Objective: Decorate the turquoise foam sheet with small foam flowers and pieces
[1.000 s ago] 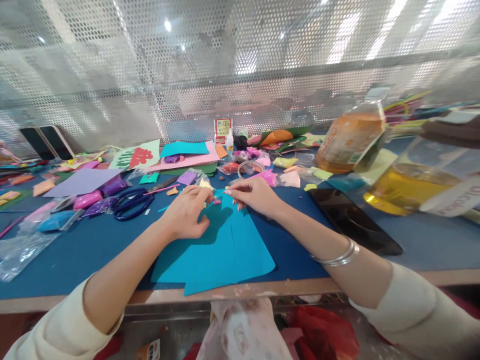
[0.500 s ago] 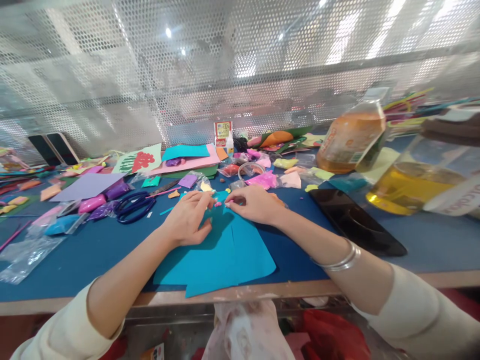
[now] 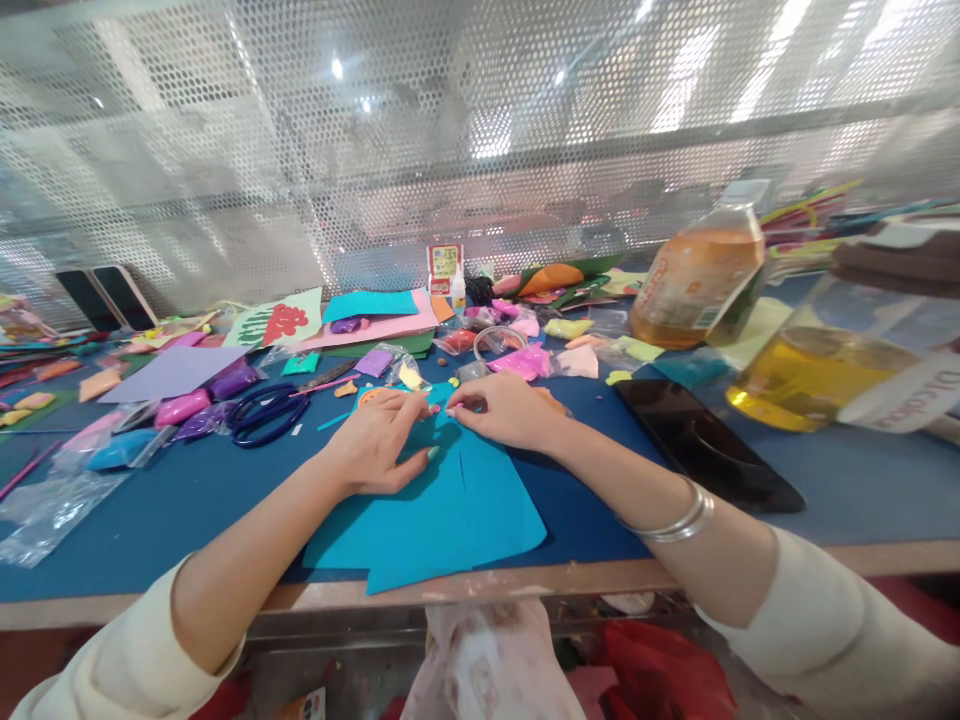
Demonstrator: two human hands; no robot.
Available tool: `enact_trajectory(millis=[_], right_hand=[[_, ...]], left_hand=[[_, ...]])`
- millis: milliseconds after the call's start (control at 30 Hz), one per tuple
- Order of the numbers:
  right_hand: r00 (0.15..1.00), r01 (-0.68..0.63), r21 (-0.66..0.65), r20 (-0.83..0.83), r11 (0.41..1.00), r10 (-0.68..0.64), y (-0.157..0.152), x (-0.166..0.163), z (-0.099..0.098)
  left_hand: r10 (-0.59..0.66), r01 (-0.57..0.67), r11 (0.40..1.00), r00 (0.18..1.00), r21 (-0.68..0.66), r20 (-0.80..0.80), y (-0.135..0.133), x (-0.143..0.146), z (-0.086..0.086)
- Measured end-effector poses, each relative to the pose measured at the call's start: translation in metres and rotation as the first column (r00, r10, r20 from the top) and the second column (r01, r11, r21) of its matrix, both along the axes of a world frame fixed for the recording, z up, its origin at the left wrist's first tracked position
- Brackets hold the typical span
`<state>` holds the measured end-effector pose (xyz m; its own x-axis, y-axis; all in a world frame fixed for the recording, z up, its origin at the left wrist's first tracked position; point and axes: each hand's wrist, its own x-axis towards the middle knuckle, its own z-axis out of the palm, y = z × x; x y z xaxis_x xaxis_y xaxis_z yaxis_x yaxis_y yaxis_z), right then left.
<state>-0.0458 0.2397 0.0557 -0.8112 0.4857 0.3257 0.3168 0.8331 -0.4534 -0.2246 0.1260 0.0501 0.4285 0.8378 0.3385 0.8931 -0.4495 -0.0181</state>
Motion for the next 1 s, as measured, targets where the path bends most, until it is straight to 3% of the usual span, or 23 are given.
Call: enact_trajectory(millis=[433,867,1000], right_hand=[[1.0,-0.018,0.003,0.012,1.0,0.018,0.0004,0.0004,0.0005],[1.0,-0.019,0.007,0.012,1.0,0.019,-0.0004,0.0001,0.0024],[1.0,-0.021,0.009,0.013,1.0,0.021,-0.0004,-0.0002,0.0025]], left_hand=[[-0.038,0.04,0.992,0.999,0.118,-0.026,0.0006,0.0011,-0.004],[-0.017,0.017,1.0,1.0,-0.018,0.01,-0.0023,0.0034,-0.0038],[0.008,-0.008,1.0,1.0,0.029,-0.004,-0.0032,0.0015,-0.0026]])
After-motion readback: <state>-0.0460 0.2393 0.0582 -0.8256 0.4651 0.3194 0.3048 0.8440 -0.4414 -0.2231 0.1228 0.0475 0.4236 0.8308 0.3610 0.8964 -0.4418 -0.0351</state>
